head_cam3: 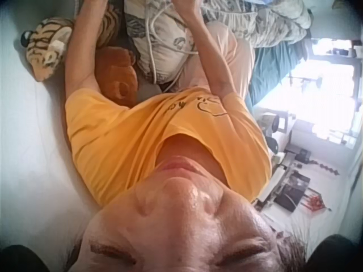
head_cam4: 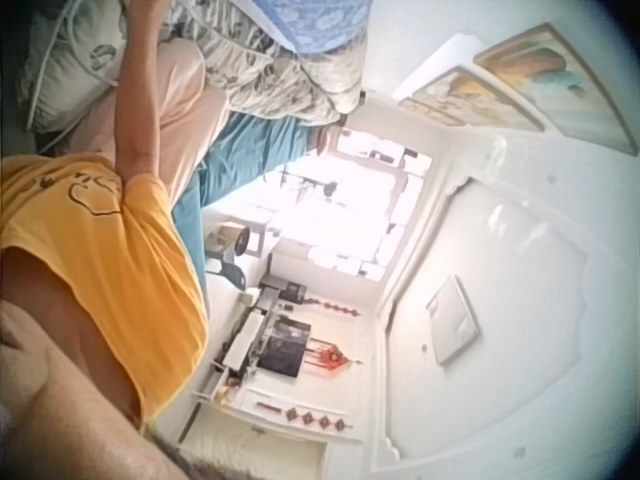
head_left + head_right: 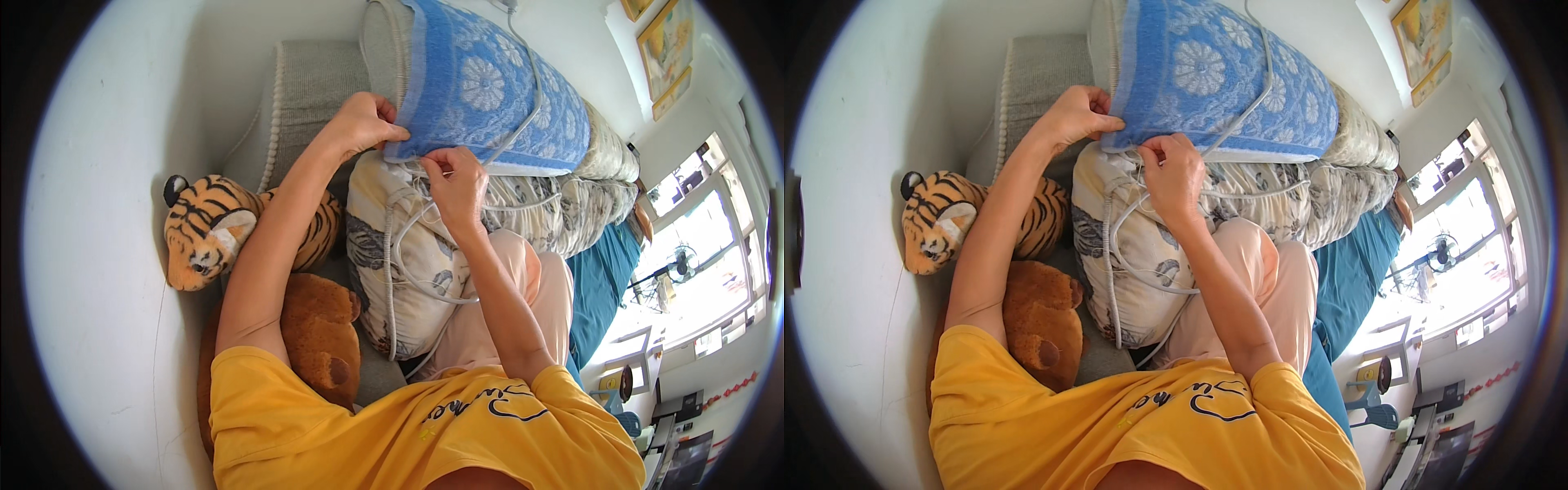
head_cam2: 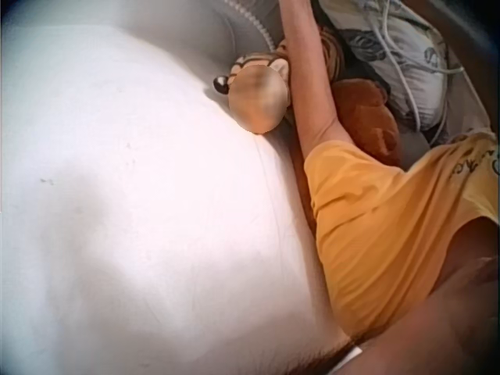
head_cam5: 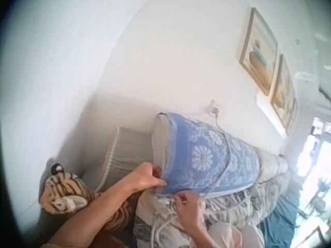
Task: The person sits on the floor and sews a blue floral pillowcase onto a pillow by hand using a needle and thread. They repeatedly insert the needle and pull the thread through the fabric to secure the cover.
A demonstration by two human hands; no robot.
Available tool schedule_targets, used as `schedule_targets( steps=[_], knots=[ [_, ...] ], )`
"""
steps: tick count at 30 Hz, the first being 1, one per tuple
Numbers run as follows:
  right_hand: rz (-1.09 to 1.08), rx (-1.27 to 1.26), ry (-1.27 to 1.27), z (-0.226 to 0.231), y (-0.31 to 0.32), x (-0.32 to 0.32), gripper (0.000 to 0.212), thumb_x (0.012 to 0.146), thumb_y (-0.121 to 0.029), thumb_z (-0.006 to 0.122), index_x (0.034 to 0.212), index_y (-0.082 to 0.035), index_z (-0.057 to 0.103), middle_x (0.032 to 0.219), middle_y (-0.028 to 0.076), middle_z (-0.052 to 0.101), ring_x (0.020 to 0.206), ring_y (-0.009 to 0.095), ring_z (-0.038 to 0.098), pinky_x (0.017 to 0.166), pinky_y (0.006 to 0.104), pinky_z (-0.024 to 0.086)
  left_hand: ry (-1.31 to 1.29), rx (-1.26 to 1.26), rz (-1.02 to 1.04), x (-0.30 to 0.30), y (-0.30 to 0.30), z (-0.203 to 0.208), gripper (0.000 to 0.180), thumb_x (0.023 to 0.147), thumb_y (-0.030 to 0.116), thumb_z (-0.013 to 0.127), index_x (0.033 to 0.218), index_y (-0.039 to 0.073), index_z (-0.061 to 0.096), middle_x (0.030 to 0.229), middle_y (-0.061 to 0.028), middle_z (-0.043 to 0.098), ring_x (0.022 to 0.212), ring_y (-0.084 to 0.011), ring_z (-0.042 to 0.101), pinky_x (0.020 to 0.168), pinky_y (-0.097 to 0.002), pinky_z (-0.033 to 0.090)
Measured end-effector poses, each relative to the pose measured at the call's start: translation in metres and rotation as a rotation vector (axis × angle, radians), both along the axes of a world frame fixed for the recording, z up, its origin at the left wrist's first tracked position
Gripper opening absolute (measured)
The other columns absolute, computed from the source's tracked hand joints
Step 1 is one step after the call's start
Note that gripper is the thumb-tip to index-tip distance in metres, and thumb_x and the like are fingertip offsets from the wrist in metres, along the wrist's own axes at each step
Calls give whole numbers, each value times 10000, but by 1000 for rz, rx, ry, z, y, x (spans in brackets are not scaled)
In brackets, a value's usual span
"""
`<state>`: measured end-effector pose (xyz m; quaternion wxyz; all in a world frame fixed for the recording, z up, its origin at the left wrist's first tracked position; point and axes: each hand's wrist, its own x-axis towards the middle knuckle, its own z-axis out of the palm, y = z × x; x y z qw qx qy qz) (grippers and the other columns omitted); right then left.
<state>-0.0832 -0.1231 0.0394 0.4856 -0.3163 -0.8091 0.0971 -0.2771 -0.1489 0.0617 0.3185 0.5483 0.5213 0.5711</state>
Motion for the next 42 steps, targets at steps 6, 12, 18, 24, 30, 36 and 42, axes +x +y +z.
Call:
schedule_targets(
  steps=[6, 12, 18, 24, 30, 36, 42],
  knots=[
    [104, -42, -30, 1, 11, 7, 88, 743, -78, 744, 803, -21, 713, 747, 97, 624, 613, 203, 618, 595, 307, 492, -38, 30, 21, 1, 0, -2, 249, 662, 54, 806, 806, -52, 632, 708, -105, 619, 559, -156, 569, 494, -284, 453],
    [30, 8, -12, 1, 6, 1, 66, 741, -83, 746, 775, -43, 705, 744, 92, 610, 623, 217, 621, 573, 328, 477, 58, -66, -18, -3, -2, 3, 267, 723, 116, 795, 898, -9, 638, 801, -64, 643, 699, -135, 607, 604, -262, 514],
    [-29, 285, 20, -11, 9, -4, 183, 734, -90, 764, 846, -61, 623, 840, 65, 588, 654, 237, 612, 533, 345, 454, -51, 11, 10, 0, -1, 0, 229, 671, 49, 802, 788, -37, 625, 694, -89, 613, 561, -149, 574, 493, -271, 461],
    [107, 507, 9, -11, 25, -6, 157, 759, -66, 731, 853, -78, 606, 864, 55, 579, 656, 235, 597, 523, 338, 457, -66, 25, -5, 0, 2, -3, 230, 673, 43, 803, 793, -30, 621, 686, -86, 611, 553, -147, 574, 488, -268, 459],
    [25, 497, -93, 2, 12, -9, 110, 780, -91, 700, 842, -85, 609, 855, 63, 570, 669, 254, 596, 551, 346, 470, -59, 36, -12, 0, 1, -2, 231, 671, 46, 805, 784, -27, 617, 679, -79, 608, 535, -138, 567, 479, -260, 456],
    [-1, 357, -259, 37, -18, -12, 96, 782, -120, 688, 859, -78, 648, 867, 96, 572, 719, 283, 622, 599, 376, 492, -28, 16, -54, -5, -1, -4, 227, 707, 88, 792, 808, 9, 604, 710, -33, 598, 610, -106, 563, 536, -240, 482],
    [-273, 337, -544, 42, -28, -37, 123, 754, -63, 667, 860, -2, 665, 909, 159, 595, 766, 305, 659, 640, 356, 543, -1, 6, -102, -7, -1, -3, 210, 738, 94, 775, 816, 27, 592, 749, -11, 582, 666, -89, 560, 587, -228, 500]
  ],
)
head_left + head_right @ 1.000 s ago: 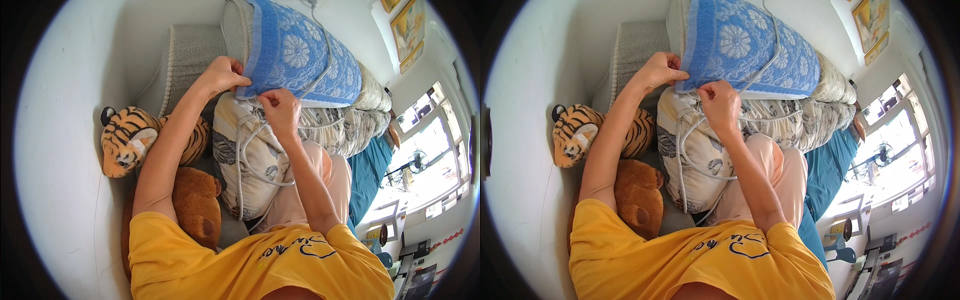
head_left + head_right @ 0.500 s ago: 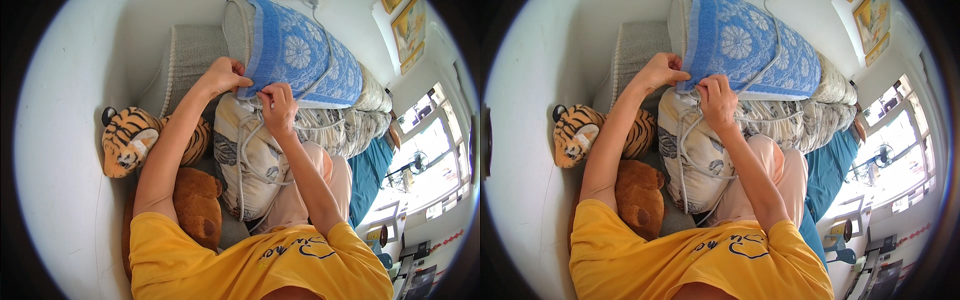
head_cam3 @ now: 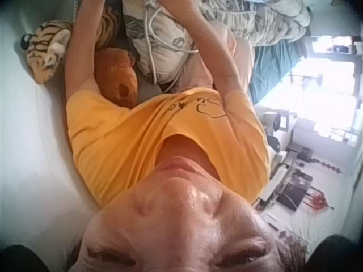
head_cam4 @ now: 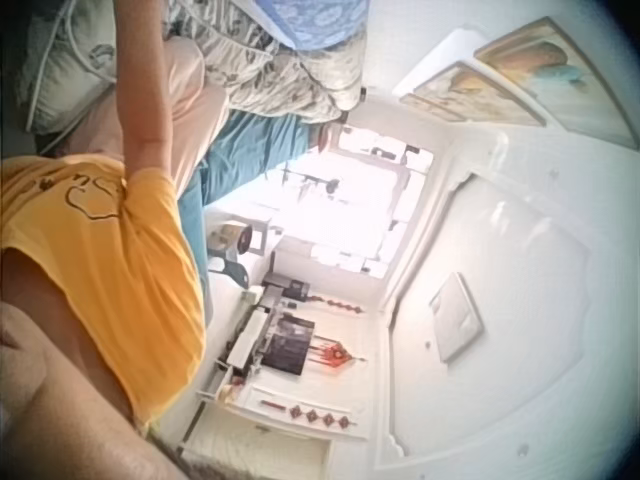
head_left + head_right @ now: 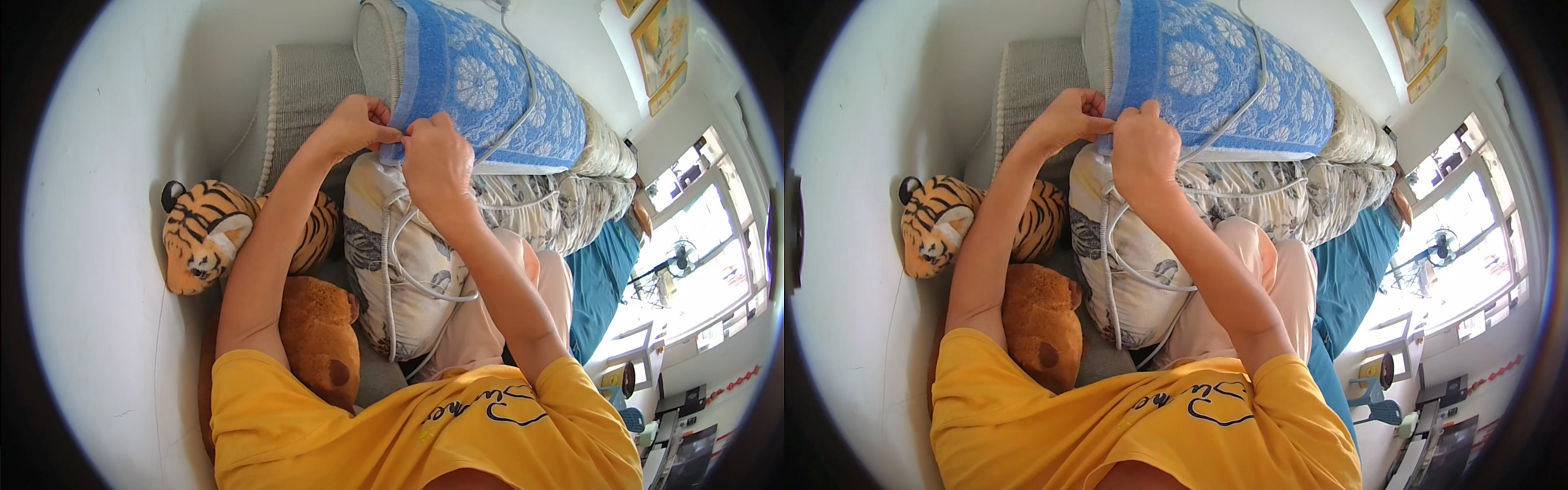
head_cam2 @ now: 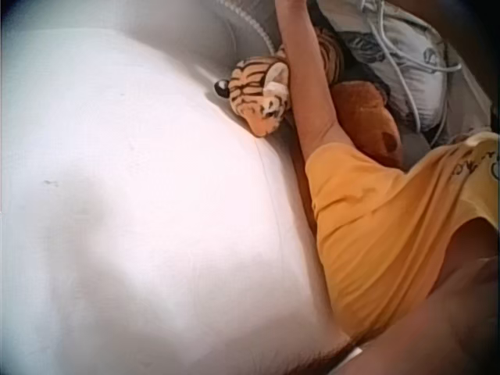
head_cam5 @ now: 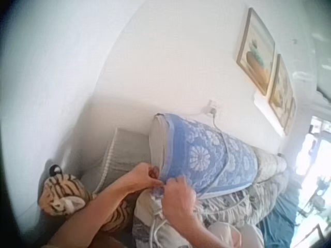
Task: The person sits on the floor and sews a blue floral pillowcase onto a pillow by hand using a needle and thread. They repeatedly insert the needle and pull the thread through the fabric to secure the cover.
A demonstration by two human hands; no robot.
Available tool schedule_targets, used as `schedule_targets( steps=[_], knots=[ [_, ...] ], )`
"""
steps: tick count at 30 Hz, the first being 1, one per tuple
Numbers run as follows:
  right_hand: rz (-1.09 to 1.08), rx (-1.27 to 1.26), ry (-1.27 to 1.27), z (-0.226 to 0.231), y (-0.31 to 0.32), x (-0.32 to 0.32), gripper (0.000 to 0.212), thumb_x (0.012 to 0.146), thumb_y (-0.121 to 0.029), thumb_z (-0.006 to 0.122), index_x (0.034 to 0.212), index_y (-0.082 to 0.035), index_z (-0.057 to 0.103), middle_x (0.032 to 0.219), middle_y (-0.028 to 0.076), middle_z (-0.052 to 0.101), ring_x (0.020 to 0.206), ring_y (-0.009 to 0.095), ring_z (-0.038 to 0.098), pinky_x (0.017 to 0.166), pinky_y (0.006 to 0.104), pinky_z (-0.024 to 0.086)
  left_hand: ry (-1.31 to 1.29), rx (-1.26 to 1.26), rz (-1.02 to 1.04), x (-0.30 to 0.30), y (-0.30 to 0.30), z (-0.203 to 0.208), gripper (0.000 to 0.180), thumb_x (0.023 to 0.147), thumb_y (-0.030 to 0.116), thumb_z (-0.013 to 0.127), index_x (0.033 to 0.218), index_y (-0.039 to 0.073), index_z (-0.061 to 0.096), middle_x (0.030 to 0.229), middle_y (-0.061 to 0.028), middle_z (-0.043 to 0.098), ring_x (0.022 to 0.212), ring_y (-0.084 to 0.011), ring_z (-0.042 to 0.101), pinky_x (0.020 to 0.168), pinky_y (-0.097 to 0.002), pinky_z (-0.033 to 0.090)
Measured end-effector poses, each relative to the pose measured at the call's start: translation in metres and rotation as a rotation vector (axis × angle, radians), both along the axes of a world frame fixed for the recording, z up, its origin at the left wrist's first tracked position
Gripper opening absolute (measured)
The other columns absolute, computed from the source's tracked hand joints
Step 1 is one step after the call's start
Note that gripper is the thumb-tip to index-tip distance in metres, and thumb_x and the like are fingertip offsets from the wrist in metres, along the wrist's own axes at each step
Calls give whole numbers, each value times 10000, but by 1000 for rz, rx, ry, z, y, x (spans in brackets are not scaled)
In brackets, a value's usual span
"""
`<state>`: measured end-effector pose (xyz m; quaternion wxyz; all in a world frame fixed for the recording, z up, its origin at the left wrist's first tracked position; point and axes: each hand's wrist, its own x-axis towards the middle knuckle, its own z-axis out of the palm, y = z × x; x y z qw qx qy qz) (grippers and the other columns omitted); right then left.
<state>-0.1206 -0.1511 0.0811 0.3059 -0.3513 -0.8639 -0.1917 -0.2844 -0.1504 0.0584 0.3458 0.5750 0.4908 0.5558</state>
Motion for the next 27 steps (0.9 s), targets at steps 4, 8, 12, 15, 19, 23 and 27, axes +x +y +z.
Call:
schedule_targets(
  steps=[4, 8, 12, 15, 19, 23, 27],
  knots=[
    [-59, 8, -124, 8, -5, -7, 151, 715, -48, 682, 847, 20, 654, 915, 187, 597, 752, 294, 667, 641, 333, 558, -25, 50, -6, -1, 1, -1, 207, 719, 56, 775, 815, -8, 603, 730, -52, 610, 636, -121, 586, 544, -247, 501],
    [25, -2, -165, 14, 3, -4, 187, 695, -58, 693, 863, 14, 653, 925, 192, 600, 745, 295, 667, 644, 335, 560, -39, 24, -37, -2, 1, -2, 187, 749, 64, 762, 824, 11, 599, 757, -29, 598, 675, -106, 582, 586, -240, 513],
    [72, 2, -206, 18, 2, -5, 202, 701, -75, 692, 884, 2, 655, 907, 185, 605, 744, 301, 665, 641, 350, 554, -26, -17, -56, -4, 0, -1, 153, 795, 64, 729, 849, 28, 591, 781, -8, 585, 707, -85, 578, 639, -232, 527],
    [143, 17, -198, 17, 9, -5, 167, 717, -89, 669, 869, -24, 648, 871, 164, 607, 745, 317, 649, 647, 384, 535, -24, -13, -57, -5, 3, -3, 136, 808, 55, 714, 867, 27, 594, 785, -10, 598, 709, -86, 591, 644, -237, 537],
    [348, -64, 11, 20, 25, 3, 64, 736, -96, 622, 788, -60, 629, 772, 114, 600, 707, 325, 612, 617, 422, 487, -51, -13, -68, -5, 1, -2, 145, 810, 64, 718, 884, 24, 600, 788, -9, 610, 707, -87, 599, 633, -240, 541],
    [414, -89, 123, 19, 27, 2, 34, 741, -87, 623, 759, -58, 620, 746, 98, 606, 656, 306, 597, 583, 392, 469, -54, -12, -25, -5, 1, -3, 180, 787, 72, 747, 886, 15, 608, 790, -20, 614, 698, -97, 594, 614, -243, 534],
    [492, -20, 306, 31, 31, -1, 55, 795, -81, 618, 761, -41, 602, 778, 99, 620, 633, 263, 620, 568, 360, 476, -52, -26, 25, 6, -5, 6, 196, 749, 50, 769, 870, -5, 625, 803, -52, 632, 705, -131, 601, 605, -263, 515]
  ],
)
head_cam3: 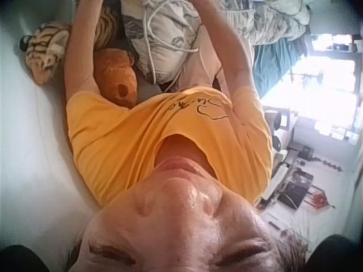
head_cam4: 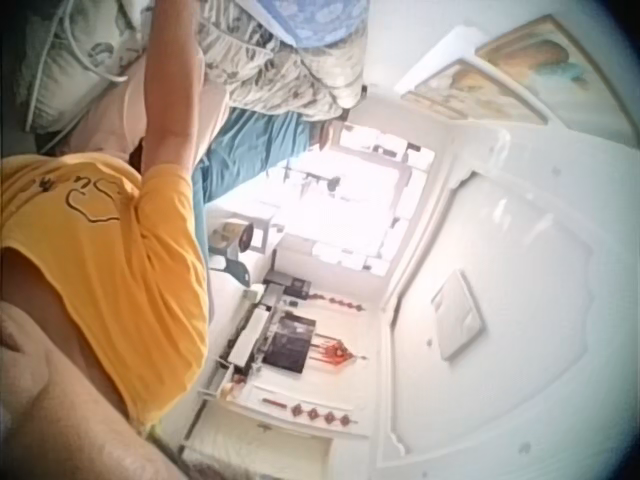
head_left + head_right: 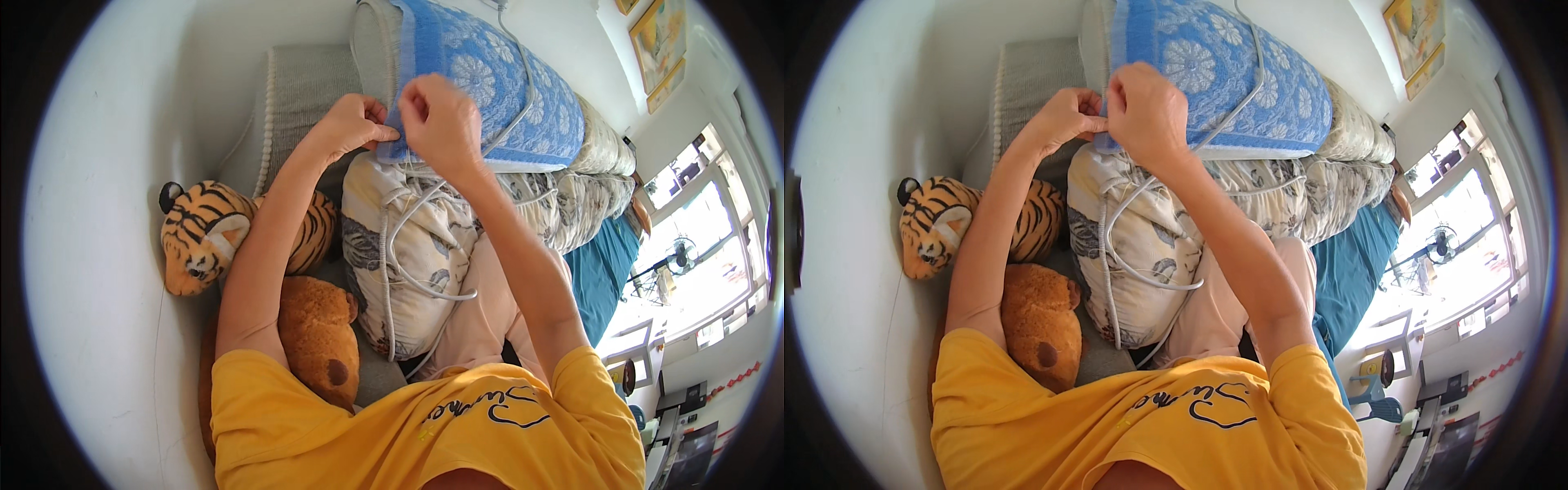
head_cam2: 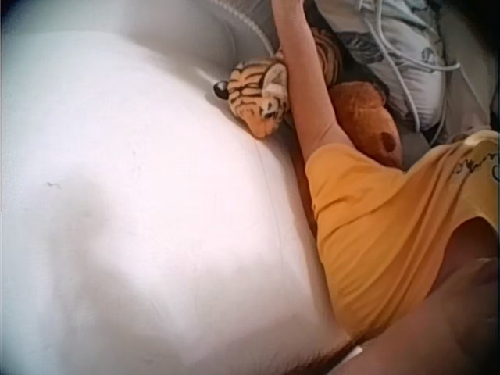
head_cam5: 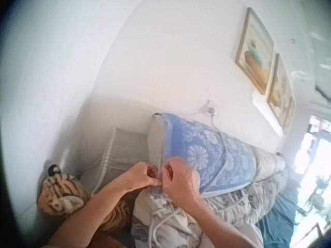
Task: The person sits on the floor and sews a blue floral pillowcase onto a pillow by hand using a needle and thread. They repeatedly insert the needle and pull the thread through the fabric to secure the cover.
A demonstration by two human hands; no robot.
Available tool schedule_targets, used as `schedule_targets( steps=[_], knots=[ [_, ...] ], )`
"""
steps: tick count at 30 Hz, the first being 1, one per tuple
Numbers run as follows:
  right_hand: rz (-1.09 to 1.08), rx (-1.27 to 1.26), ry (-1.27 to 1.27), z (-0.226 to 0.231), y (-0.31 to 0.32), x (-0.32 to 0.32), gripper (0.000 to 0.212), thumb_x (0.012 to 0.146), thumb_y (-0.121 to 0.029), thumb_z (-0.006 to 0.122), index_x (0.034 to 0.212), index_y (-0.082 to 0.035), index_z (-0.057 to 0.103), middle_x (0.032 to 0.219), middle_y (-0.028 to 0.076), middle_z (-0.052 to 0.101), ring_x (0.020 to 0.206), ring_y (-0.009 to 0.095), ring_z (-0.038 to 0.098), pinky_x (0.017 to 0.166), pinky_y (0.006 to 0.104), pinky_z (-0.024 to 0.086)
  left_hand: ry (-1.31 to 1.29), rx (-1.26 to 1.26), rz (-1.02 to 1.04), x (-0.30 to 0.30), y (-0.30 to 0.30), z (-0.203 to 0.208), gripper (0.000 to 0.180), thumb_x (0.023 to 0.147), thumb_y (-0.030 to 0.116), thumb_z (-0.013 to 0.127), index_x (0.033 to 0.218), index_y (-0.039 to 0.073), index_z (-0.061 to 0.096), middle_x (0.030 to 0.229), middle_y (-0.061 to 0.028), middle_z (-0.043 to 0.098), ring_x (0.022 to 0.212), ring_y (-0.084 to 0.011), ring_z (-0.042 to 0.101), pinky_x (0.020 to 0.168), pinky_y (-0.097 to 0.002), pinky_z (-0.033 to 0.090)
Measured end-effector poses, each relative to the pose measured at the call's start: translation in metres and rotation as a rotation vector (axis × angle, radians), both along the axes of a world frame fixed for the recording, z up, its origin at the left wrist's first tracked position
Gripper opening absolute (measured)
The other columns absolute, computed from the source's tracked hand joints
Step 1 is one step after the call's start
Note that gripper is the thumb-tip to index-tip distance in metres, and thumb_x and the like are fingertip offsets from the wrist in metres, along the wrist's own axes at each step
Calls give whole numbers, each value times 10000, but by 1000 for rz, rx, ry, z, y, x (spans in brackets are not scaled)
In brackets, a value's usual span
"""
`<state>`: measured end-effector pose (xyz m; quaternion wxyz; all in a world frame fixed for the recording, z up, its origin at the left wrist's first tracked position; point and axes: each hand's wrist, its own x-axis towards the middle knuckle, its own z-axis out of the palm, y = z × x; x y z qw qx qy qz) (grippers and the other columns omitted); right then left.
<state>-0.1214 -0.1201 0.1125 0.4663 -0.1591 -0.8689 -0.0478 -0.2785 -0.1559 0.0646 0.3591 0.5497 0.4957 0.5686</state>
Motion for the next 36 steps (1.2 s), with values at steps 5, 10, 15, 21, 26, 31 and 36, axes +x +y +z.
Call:
schedule_targets(
  steps=[5, 10, 15, 21, 26, 31, 36],
  knots=[
    [81, -372, 36, 36, -19, 6, 137, 918, -116, 555, 894, 19, 549, 742, 131, 613, 570, 239, 654, 532, 324, 491, 35, -39, 5, -1, -5, 3, 206, 761, 107, 775, 854, 40, 603, 789, -14, 602, 711, -116, 580, 644, -261, 511],
    [275, -899, 124, 42, -19, 41, 178, 962, -145, 524, 914, 27, 521, 792, 105, 622, 562, 158, 615, 513, 290, 493, 14, -48, 17, -2, 4, -1, 211, 758, 115, 774, 845, 44, 595, 794, -27, 605, 731, -137, 595, 646, -269, 517],
    [937, -806, 342, 108, -36, 108, 132, 969, -132, 544, 978, -2, 566, 719, 12, 495, 601, 119, 448, 554, 266, 413, 56, -80, 30, -2, 0, 3, 224, 767, 126, 767, 872, 26, 597, 810, -54, 618, 761, -155, 612, 649, -281, 527],
    [553, -645, 396, 91, -60, 133, 178, 926, -76, 591, 1064, 32, 627, 904, 134, 685, 825, 216, 693, 772, 308, 588, 120, 71, 178, -2, -3, 9, 467, 691, 266, 852, 915, -49, 591, 833, -129, 640, 751, -211, 634, 617, -310, 532],
    [374, -1237, 383, 1, -39, 90, 106, 913, -95, 628, 981, -16, 645, 881, 74, 668, 771, 159, 674, 643, 271, 579, 297, 232, 469, 11, 18, 4, 710, 592, 405, 904, 987, -78, 565, 841, -148, 639, 760, -220, 635, 646, -313, 532],
    [53, -1086, 285, -46, -33, 44, 157, 897, -103, 633, 965, 38, 647, 774, 53, 646, 611, 91, 624, 476, 223, 477, 181, 176, 317, 2, 17, 4, 708, 635, 368, 892, 1048, -83, 534, 858, -129, 627, 782, -191, 623, 670, -290, 531],
    [-7, -1019, 315, -46, -40, 19, 198, 907, -124, 623, 928, 72, 628, 747, 85, 642, 558, 122, 640, 432, 235, 483, 134, 208, 366, 2, 16, 0, 692, 583, 359, 912, 990, -77, 562, 845, -150, 628, 766, -214, 623, 679, -316, 517]
  ],
)
